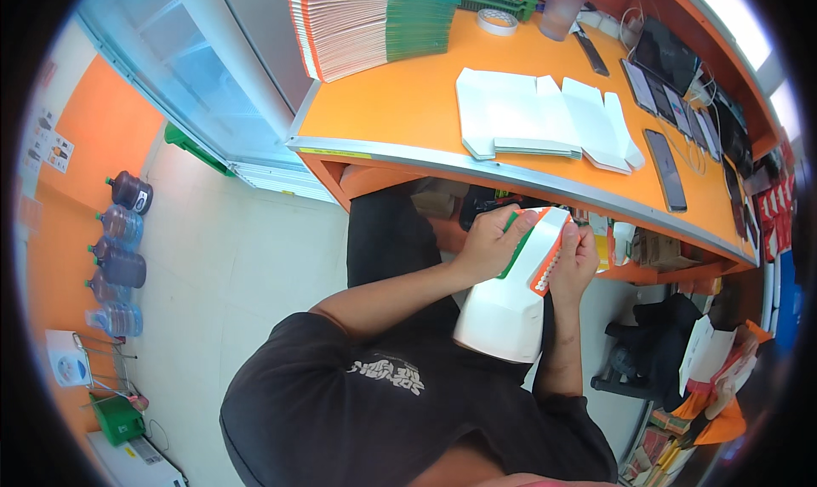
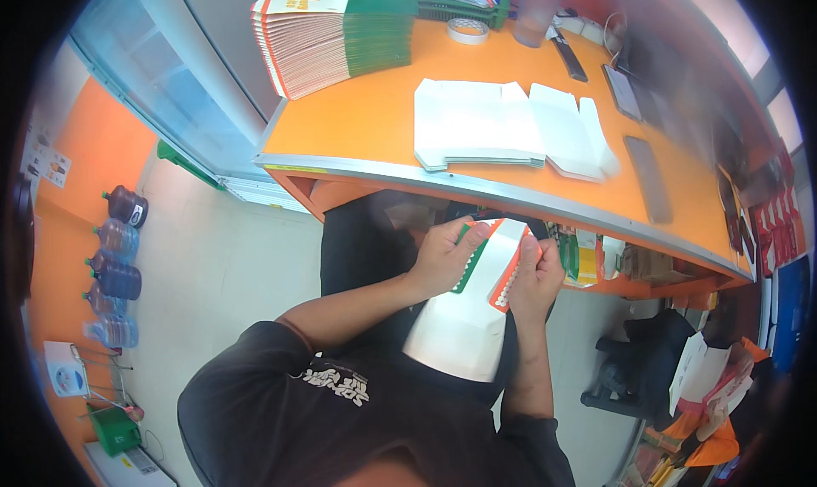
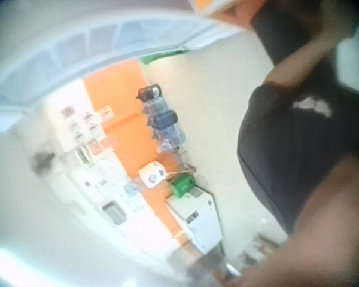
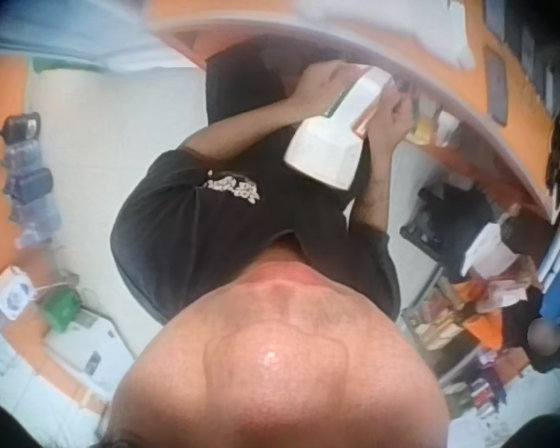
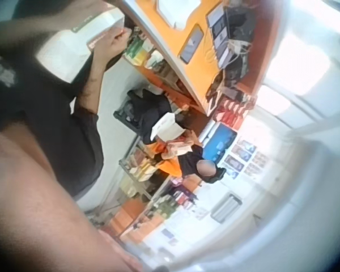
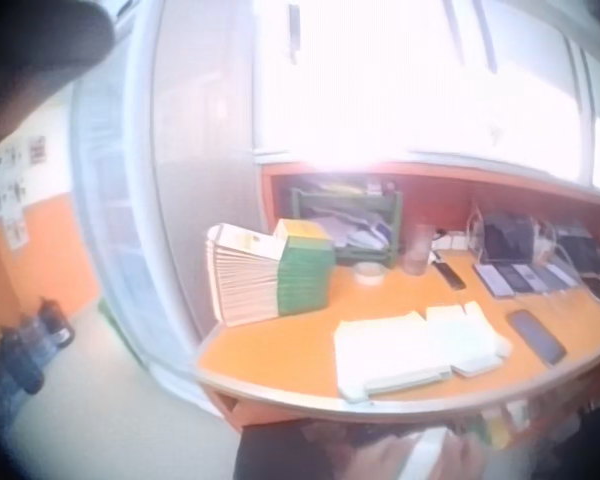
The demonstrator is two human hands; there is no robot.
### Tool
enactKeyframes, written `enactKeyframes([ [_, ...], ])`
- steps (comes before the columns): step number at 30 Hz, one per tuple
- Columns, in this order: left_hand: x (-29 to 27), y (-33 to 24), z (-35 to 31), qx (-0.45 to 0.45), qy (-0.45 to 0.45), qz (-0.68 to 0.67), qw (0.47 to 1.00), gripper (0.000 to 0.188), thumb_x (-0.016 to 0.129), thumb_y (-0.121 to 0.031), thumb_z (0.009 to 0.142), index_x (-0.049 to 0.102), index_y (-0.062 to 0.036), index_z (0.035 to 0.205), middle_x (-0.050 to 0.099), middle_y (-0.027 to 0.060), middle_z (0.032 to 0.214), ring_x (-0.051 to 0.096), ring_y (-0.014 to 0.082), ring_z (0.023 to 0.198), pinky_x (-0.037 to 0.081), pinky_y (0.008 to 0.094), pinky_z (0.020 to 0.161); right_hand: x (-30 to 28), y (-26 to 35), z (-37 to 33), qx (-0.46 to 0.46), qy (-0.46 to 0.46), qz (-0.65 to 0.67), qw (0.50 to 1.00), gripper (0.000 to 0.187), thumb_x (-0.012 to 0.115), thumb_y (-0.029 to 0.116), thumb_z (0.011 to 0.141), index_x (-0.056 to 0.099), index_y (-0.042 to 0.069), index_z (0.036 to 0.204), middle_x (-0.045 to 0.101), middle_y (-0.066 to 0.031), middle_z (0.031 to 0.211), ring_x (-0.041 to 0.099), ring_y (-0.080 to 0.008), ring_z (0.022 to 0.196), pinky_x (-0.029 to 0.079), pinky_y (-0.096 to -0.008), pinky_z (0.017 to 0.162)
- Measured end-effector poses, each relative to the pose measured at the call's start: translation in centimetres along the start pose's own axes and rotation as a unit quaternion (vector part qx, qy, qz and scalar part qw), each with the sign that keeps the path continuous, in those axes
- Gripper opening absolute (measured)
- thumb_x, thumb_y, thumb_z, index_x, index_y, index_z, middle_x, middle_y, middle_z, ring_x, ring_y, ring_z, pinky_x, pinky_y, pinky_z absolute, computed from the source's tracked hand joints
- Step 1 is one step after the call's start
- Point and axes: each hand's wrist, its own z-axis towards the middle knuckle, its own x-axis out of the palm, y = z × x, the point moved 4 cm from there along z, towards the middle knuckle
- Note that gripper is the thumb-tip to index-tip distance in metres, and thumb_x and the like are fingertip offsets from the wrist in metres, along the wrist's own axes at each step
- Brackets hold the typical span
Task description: The person sits on the floor and repeatedly inserts small white paper sheets into green and orange paper wrappers. They fold the wrappers around the sheets and place the finished packs onto a stack on the orange desk. The process is repeated continuously throughout the clip.
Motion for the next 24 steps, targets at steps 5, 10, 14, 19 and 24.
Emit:
enactKeyframes([
  [5,-1.4,-6.9,0.5,0.249,-0.077,0.092,0.961,0.033,0.057,-0.022,0.099,0.063,0.0042,0.079,0.056,0.0108,0.063,0.053,0.0166,0.053,0.044,0.0302,0.052,1.2,3.8,1.6,0.032,0.053,0.114,0.992,0.03,0.049,0.029,0.103,0.056,0.001,0.096,0.063,-0.0052,0.088,0.056,-0.0081,0.079,0.046,-0.024,0.072],
  [10,-4.9,-14.1,1.1,0.402,-0.192,0.107,0.889,0.035,0.052,-0.02,0.101,0.062,0.0038,0.077,0.052,0.003,0.062,0.046,0.0079,0.057,0.042,0.0267,0.053,2.5,2.6,1.7,0.149,0.287,0.336,0.884,0.073,0.035,0.056,0.101,0.035,-0.002,0.145,0.047,-0.0154,0.143,0.048,-0.0252,0.13,0.039,-0.039,0.107],
  [14,-8.1,-17.5,3.6,0.548,-0.283,0.04,0.786,0.026,0.057,-0.02,0.098,0.065,0.0012,0.085,0.052,0.0073,0.064,0.051,0.0159,0.054,0.041,0.0282,0.051,6.2,4.7,2.0,0.236,0.381,0.569,0.69,0.086,0.034,0.07,0.093,0.027,0.005,0.15,0.041,-0.0146,0.148,0.041,-0.0286,0.136,0.037,-0.0435,0.11],
  [19,-10.8,-21.3,10.4,0.334,0.016,-0.311,0.89,0.04,0.042,-0.035,0.102,0.06,-0.0011,0.112,0.065,0.0112,0.096,0.064,0.0197,0.089,0.049,0.0326,0.08,7.0,8.0,9.7,0.054,0.441,0.216,0.869,0.085,0.065,0.055,0.085,0.032,0.008,0.149,0.044,-0.0115,0.145,0.045,-0.0274,0.133,0.036,-0.0418,0.11],
  [24,-14.2,-25.7,14.9,0.247,0.234,-0.207,0.917,0.033,0.047,-0.037,0.1,0.06,-0.0062,0.102,0.06,0.0051,0.092,0.059,0.0199,0.086,0.049,0.0359,0.08,11.7,19.0,16.5,-0.384,0.398,-0.268,0.789,0.091,0.087,0.031,0.067,0.043,0.006,0.143,0.044,-0.0119,0.145,0.045,-0.0247,0.131,0.036,-0.0376,0.109],
])
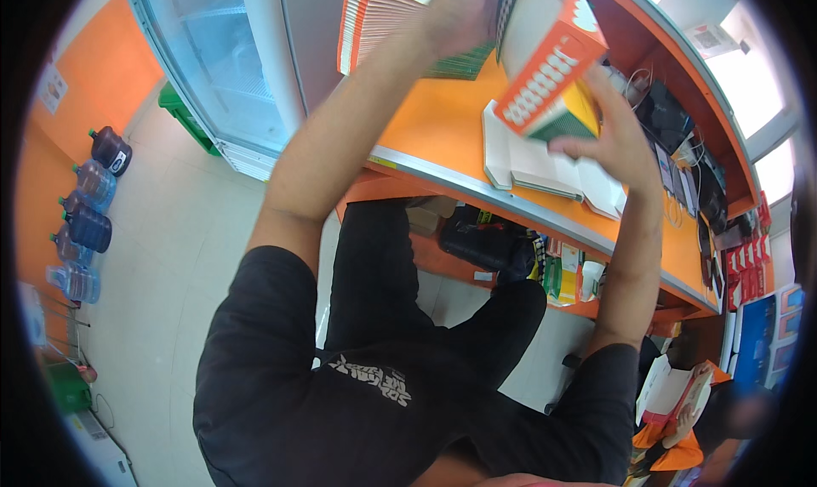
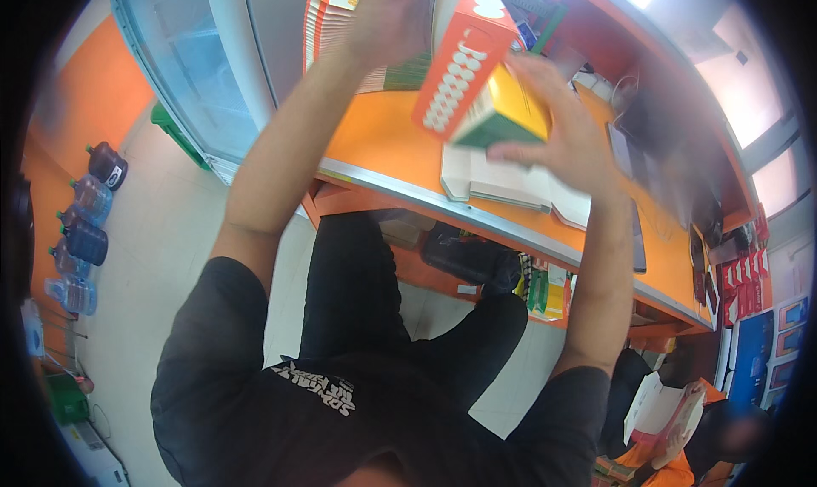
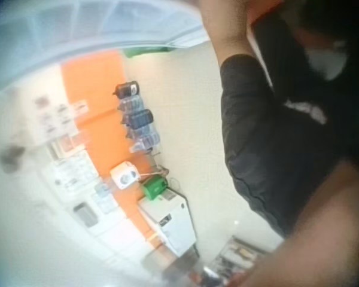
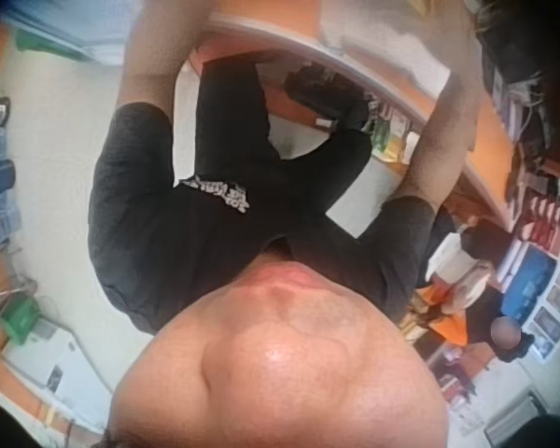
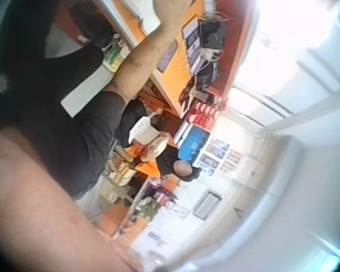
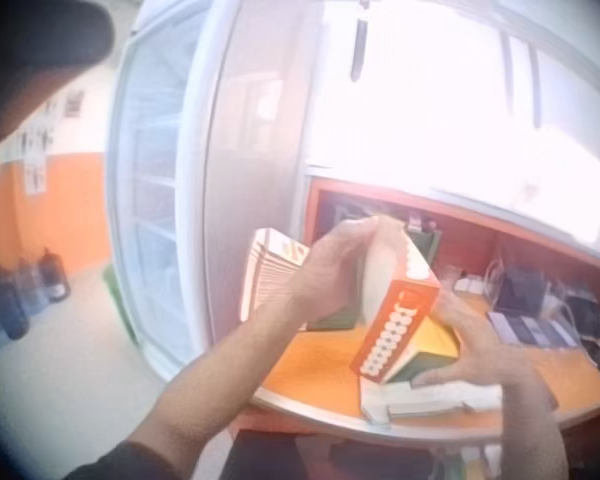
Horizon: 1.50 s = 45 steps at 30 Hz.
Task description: The person sits on the floor and repeatedly inserts small white paper sheets into green and orange paper wrappers. They fold the wrappers around the sheets and place the finished packs onto a stack on the orange desk. The process is repeated continuously throughout the clip.
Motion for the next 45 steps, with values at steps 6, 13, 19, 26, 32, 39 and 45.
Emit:
enactKeyframes([
  [6,-12.1,-7.3,2.5,-0.065,-0.16,0.22,0.96,0.032,0.045,-0.038,0.099,0.06,-0.0106,0.1,0.061,0.004,0.092,0.058,0.0173,0.081,0.048,0.0355,0.077,-3.4,0.6,11.8,0.161,0.088,0.026,0.983,0.075,0.072,0.008,0.08,0.034,0.009,0.145,0.049,-0.0165,0.133,0.057,-0.0273,0.112,0.046,-0.0367,0.096],
  [13,-18.1,-9.3,2.3,-0.211,-0.25,0.564,0.758,0.043,0.05,-0.042,0.094,0.067,-0.0031,0.087,0.061,0.0088,0.071,0.056,0.021,0.063,0.047,0.0357,0.06,0.5,-10.2,18.3,-0.038,0.066,-0.001,0.997,0.096,0.082,0.019,0.067,0.032,0.007,0.149,0.041,-0.0137,0.146,0.039,-0.0265,0.135,0.028,-0.0362,0.114],
  [19,-20.5,-8.7,-0.4,-0.158,-0.241,0.682,0.673,0.029,0.06,-0.025,0.082,0.073,0.0013,0.085,0.068,0.0243,0.08,0.066,0.0292,0.072,0.053,0.0394,0.069,3.9,-11.8,20.1,0.065,0.157,0.014,0.985,0.1,0.078,0.028,0.071,0.023,0.012,0.153,0.038,-0.0142,0.149,0.035,-0.0258,0.138,0.026,-0.0352,0.115],
  [26,-20.1,-9.7,-3.8,-0.321,-0.208,0.768,0.513,0.036,0.058,-0.029,0.086,0.07,0.0016,0.099,0.07,0.0204,0.093,0.067,0.0294,0.084,0.053,0.039,0.076,8.6,-10.7,23.6,0.131,0.125,0.095,0.979,0.075,0.04,0.06,0.095,0.029,0.012,0.151,0.039,-0.0116,0.149,0.036,-0.0261,0.138,0.024,-0.0385,0.115],
  [32,-18.2,-7.4,-5.1,-0.364,-0.108,0.859,0.344,0.037,0.051,-0.025,0.093,0.061,-0.0025,0.121,0.066,0.0193,0.11,0.064,0.0323,0.101,0.05,0.0417,0.087,10.7,-8.9,22.8,0.096,0.103,-0.053,0.989,0.067,0.037,0.051,0.096,0.034,0.009,0.148,0.039,-0.0171,0.149,0.032,-0.0323,0.14,0.023,-0.0412,0.115],
  [39,-15.5,-2.7,-2.1,-0.276,0.031,0.84,0.467,0.047,0.04,-0.038,0.099,0.055,-0.0068,0.13,0.056,0.0207,0.129,0.049,0.0374,0.123,0.038,0.0465,0.104,12.1,-9.5,22.0,0.055,0.028,-0.137,0.989,0.064,0.035,0.052,0.096,0.037,0.012,0.146,0.039,-0.0175,0.149,0.03,-0.0345,0.141,0.026,-0.0443,0.114],
  [45,-19.3,2.2,-7.4,-0.182,-0.027,0.854,0.486,0.057,0.027,-0.042,0.103,0.042,-0.002,0.141,0.05,0.0213,0.138,0.046,0.036,0.128,0.032,0.0468,0.109,11.8,-10.4,23.0,0.031,0.045,-0.112,0.992,0.061,0.038,0.05,0.097,0.042,0.009,0.142,0.045,-0.0148,0.144,0.039,-0.0327,0.135,0.028,-0.0409,0.112],
])
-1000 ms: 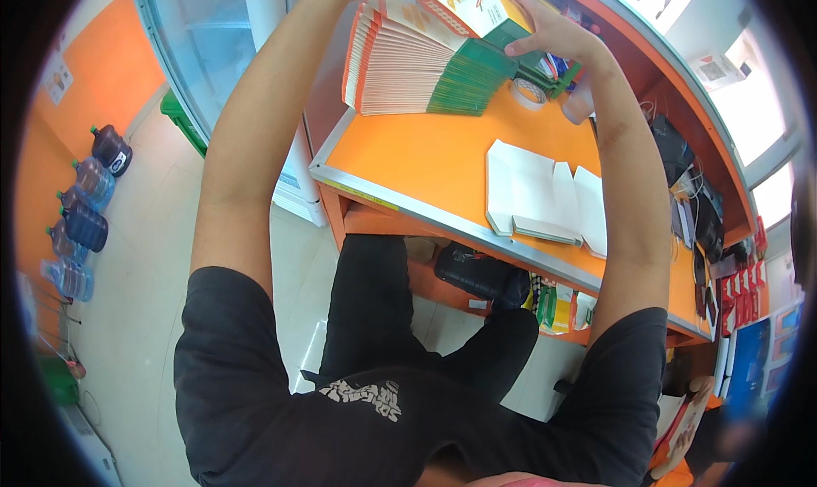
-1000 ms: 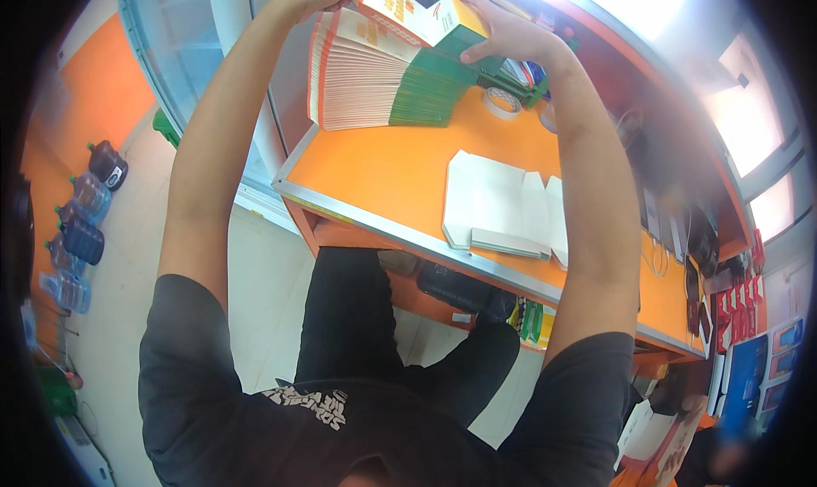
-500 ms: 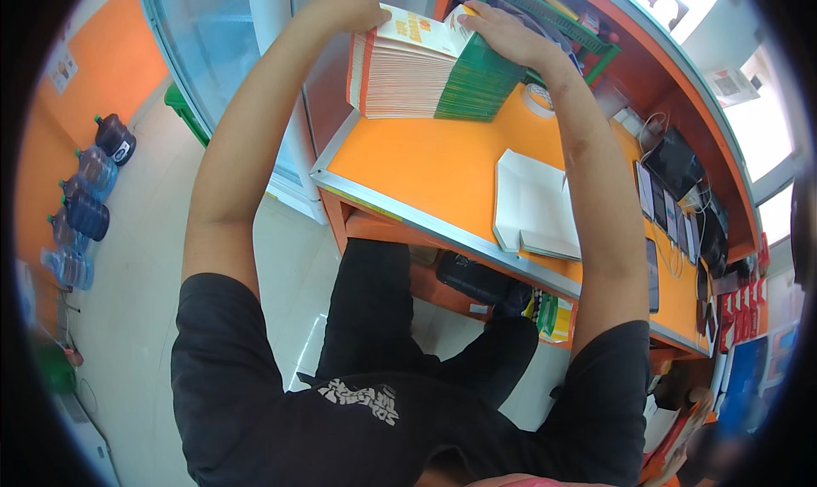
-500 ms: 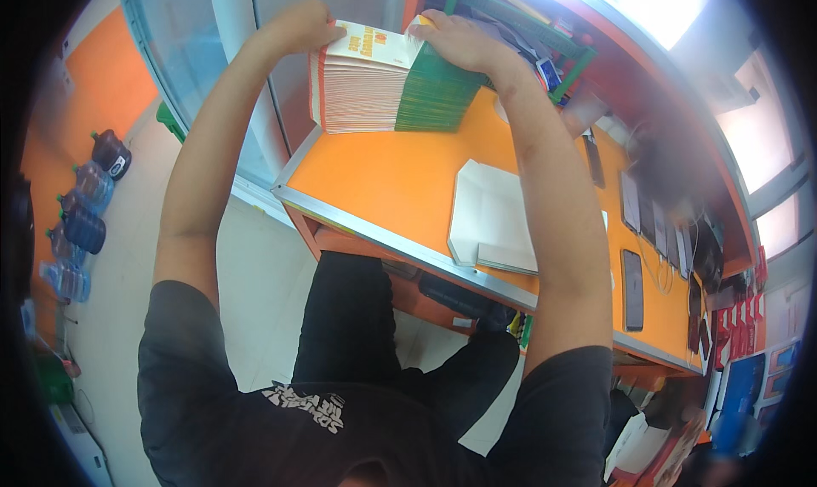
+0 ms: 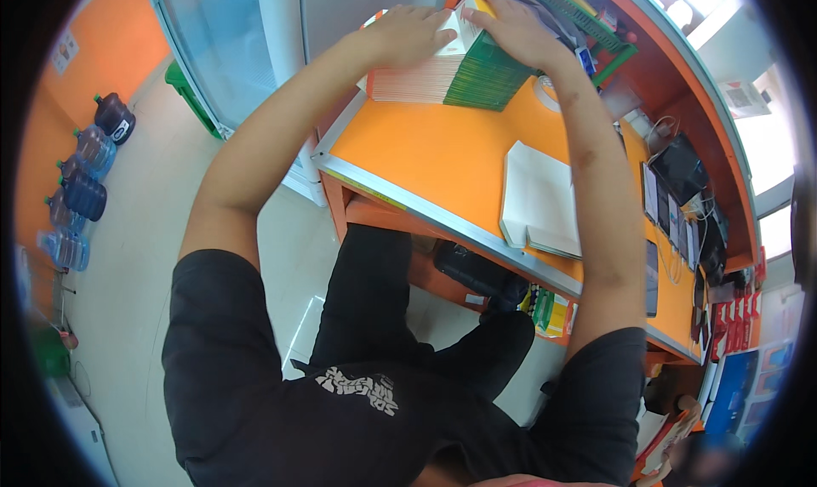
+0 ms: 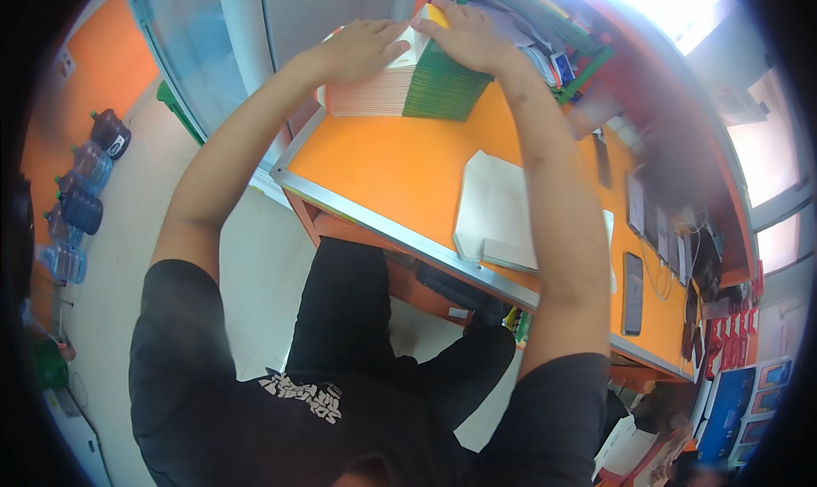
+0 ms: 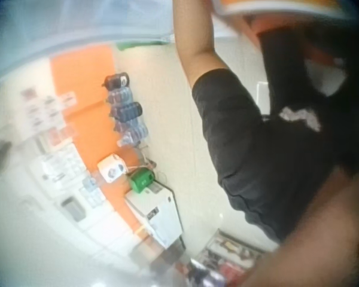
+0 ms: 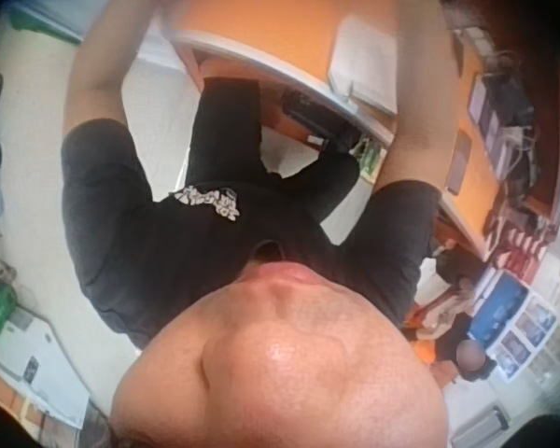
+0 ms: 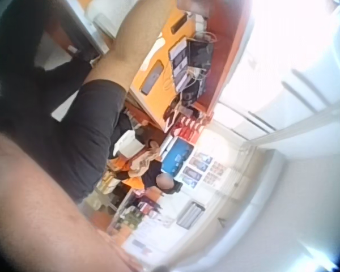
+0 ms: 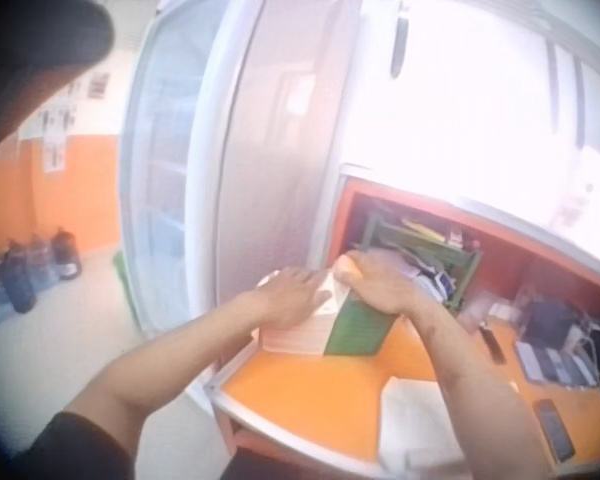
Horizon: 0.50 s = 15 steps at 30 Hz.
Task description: The person sits on the floor and repeatedly inserts small white paper sheets into green and orange paper wrappers. They fold the wrappers around the sheets and place the finished packs onto a stack on the orange desk. The process is repeated continuously throughout the clip.
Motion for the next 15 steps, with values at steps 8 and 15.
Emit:
enactKeyframes([
  [8,0.7,0.0,-1.3,-0.043,-0.035,-0.073,0.996,0.062,0.026,-0.045,0.103,0.034,-0.0024,0.147,0.045,0.0216,0.142,0.041,0.0357,0.132,0.026,0.0457,0.113,-3.7,2.2,0.6,0.127,0.099,0.084,0.983,0.073,0.035,0.058,0.097,0.05,-0.002,0.135,0.042,-0.0223,0.147,0.037,-0.0364,0.137,0.028,-0.0406,0.114],
  [15,2.4,2.1,2.4,0.058,-0.017,-0.239,0.969,0.056,0.055,-0.045,0.088,0.057,-0.0028,0.124,0.06,0.0222,0.121,0.058,0.0344,0.109,0.044,0.043,0.096,-3.7,3.2,-1.2,0.126,0.057,0.097,0.986,0.073,0.037,0.057,0.096,0.05,-0.003,0.135,0.045,-0.0245,0.143,0.037,-0.0374,0.137,0.029,-0.04,0.113],
])
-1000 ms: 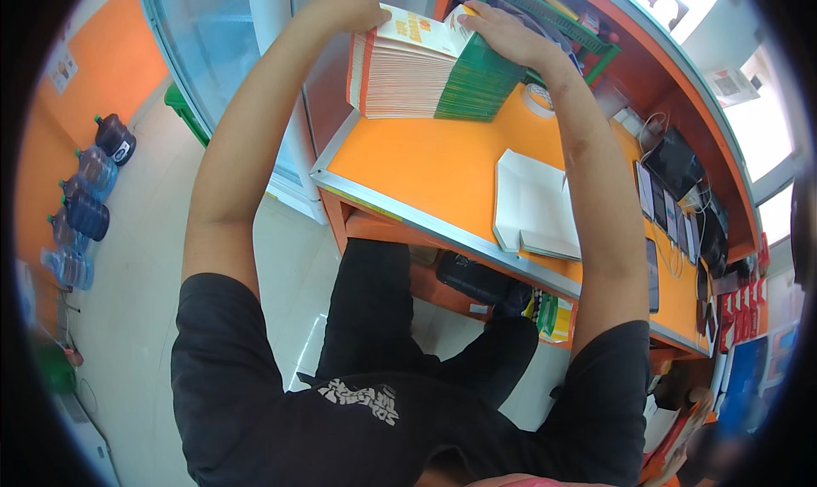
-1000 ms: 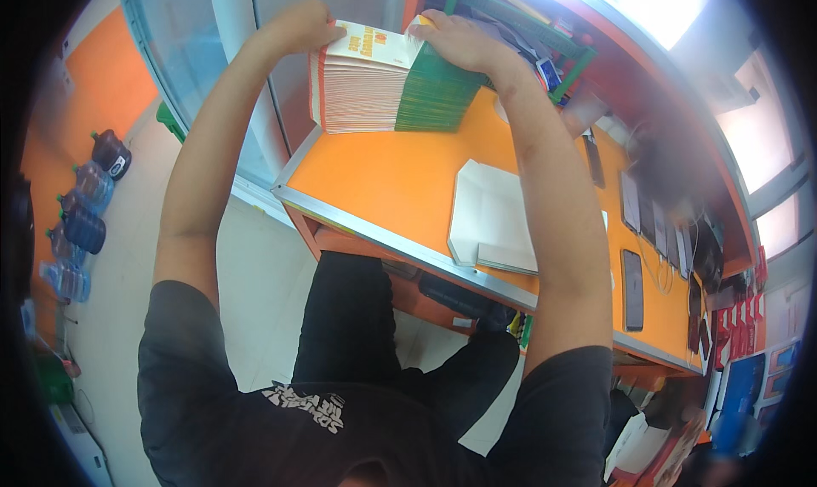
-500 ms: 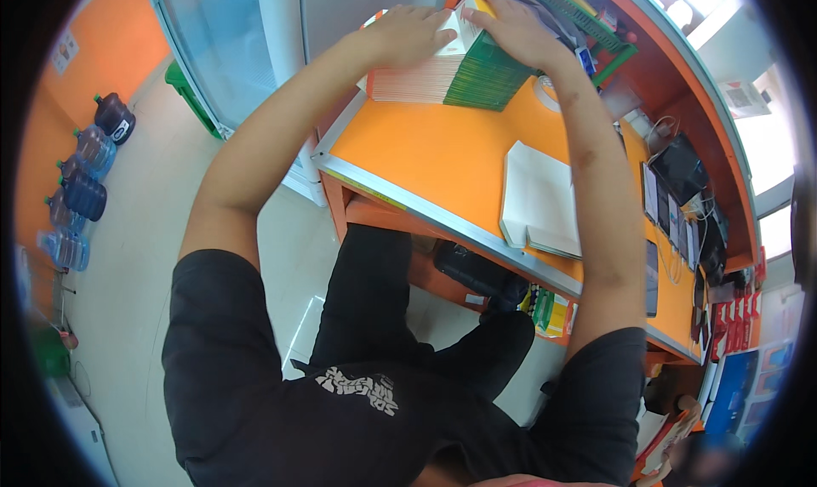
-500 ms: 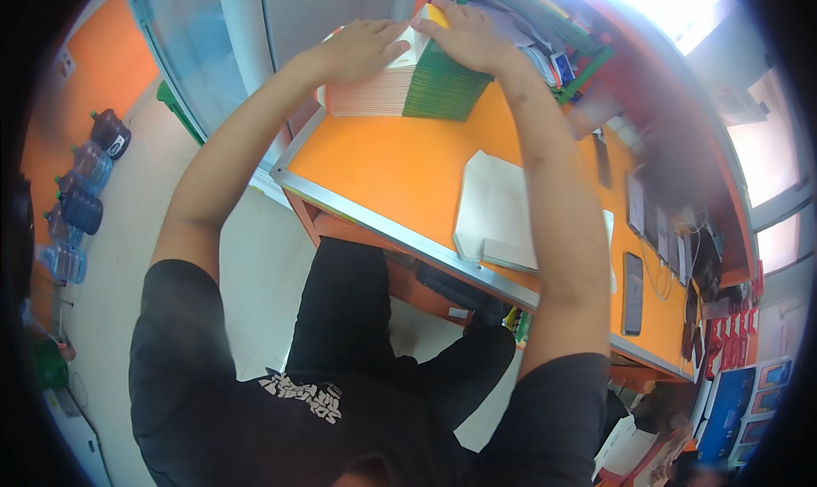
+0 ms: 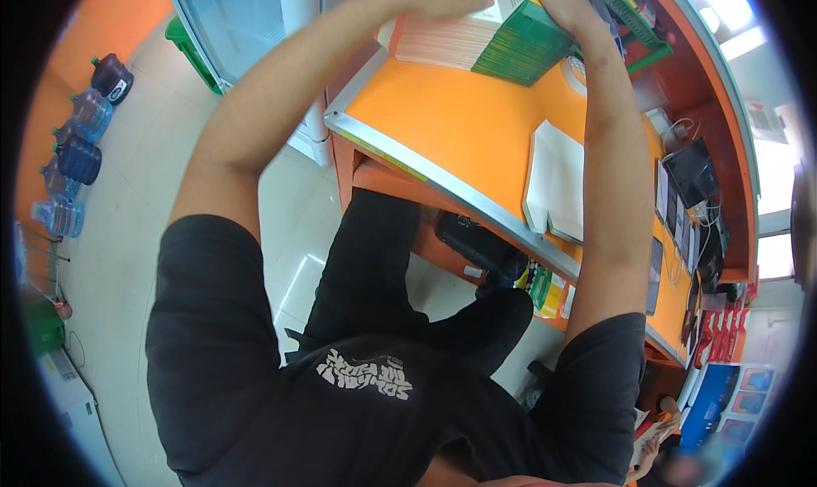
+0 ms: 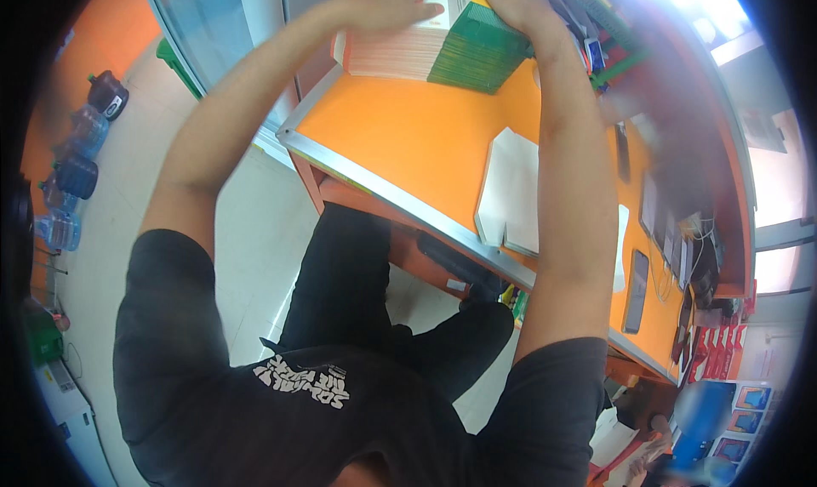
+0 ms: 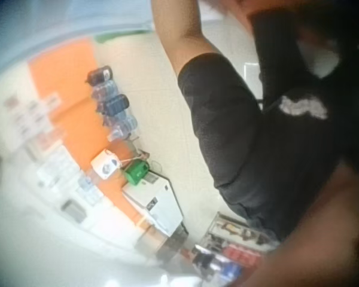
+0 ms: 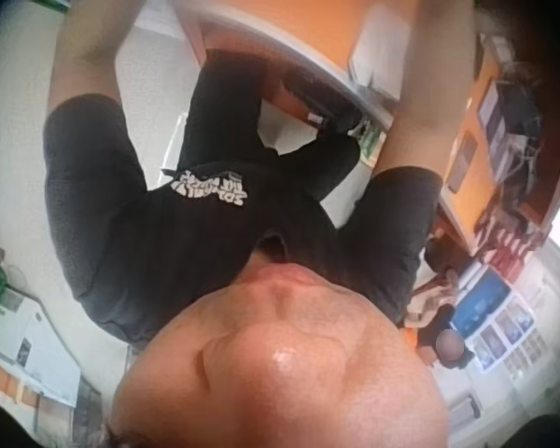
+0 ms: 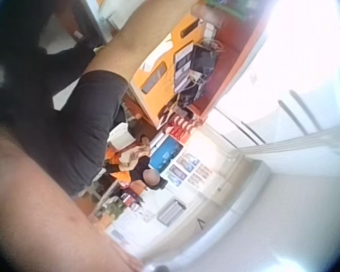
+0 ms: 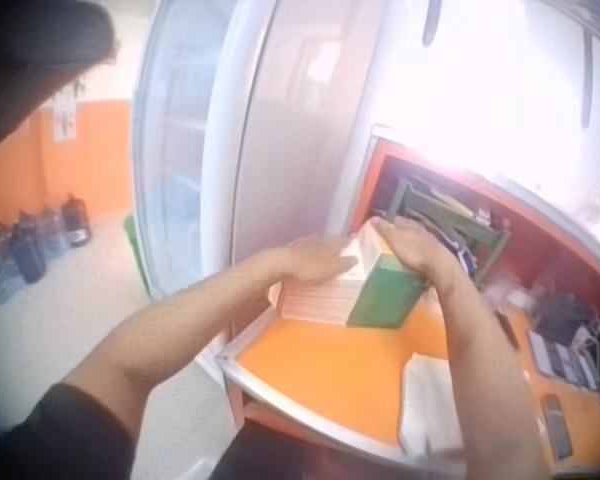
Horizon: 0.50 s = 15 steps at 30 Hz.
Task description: The person sits on the floor and repeatedly inserts small white paper sheets into green and orange paper wrappers. They fold the wrappers around the sheets and place the finished packs onto a stack on the orange desk. The process is repeated continuously throughout the clip.
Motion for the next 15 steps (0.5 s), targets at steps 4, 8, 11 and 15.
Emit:
enactKeyframes([
  [4,-7.4,-6.9,-0.8,-0.173,0.183,0.074,0.965,0.067,0.055,-0.054,0.086,0.055,-0.0047,0.13,0.061,0.0226,0.126,0.06,0.0341,0.113,0.044,0.0426,0.1,1.6,-1.4,2.7,0.034,-0.042,-0.005,0.999,0.072,0.038,0.057,0.096,0.052,-0.003,0.133,0.045,-0.0252,0.143,0.038,-0.037,0.137,0.028,-0.0408,0.113],
  [8,-5.2,-6.0,-2.3,-0.084,0.108,0.07,0.988,0.087,0.047,-0.066,0.087,0.024,-0.0136,0.152,0.04,0.0198,0.148,0.04,0.0382,0.134,0.029,0.0458,0.113,1.5,-1.8,2.4,0.046,-0.032,-0.006,0.998,0.071,0.037,0.056,0.096,0.055,-0.002,0.132,0.044,-0.0245,0.144,0.038,-0.0367,0.137,0.028,-0.0408,0.113],
  [11,-4.5,-6.6,-2.8,-0.093,0.09,0.021,0.991,0.084,0.041,-0.063,0.092,0.013,-0.016,0.155,0.034,0.0202,0.152,0.034,0.0388,0.138,0.023,0.0475,0.117,1.0,-1.5,2.2,0.057,-0.034,-0.002,0.998,0.07,0.036,0.057,0.096,0.057,0.0,0.131,0.044,-0.0245,0.144,0.037,-0.0377,0.137,0.028,-0.0408,0.113],
  [15,-4.3,-4.6,-3.3,-0.09,0.045,0.02,0.995,0.078,0.042,-0.059,0.093,0.021,-0.0147,0.153,0.038,0.0198,0.15,0.037,0.0375,0.137,0.025,0.0455,0.116,1.1,-0.1,1.9,0.052,0.006,0.011,0.999,0.072,0.038,0.06,0.094,0.058,0.001,0.131,0.046,-0.0239,0.143,0.039,-0.0362,0.135,0.029,-0.0421,0.112],
])
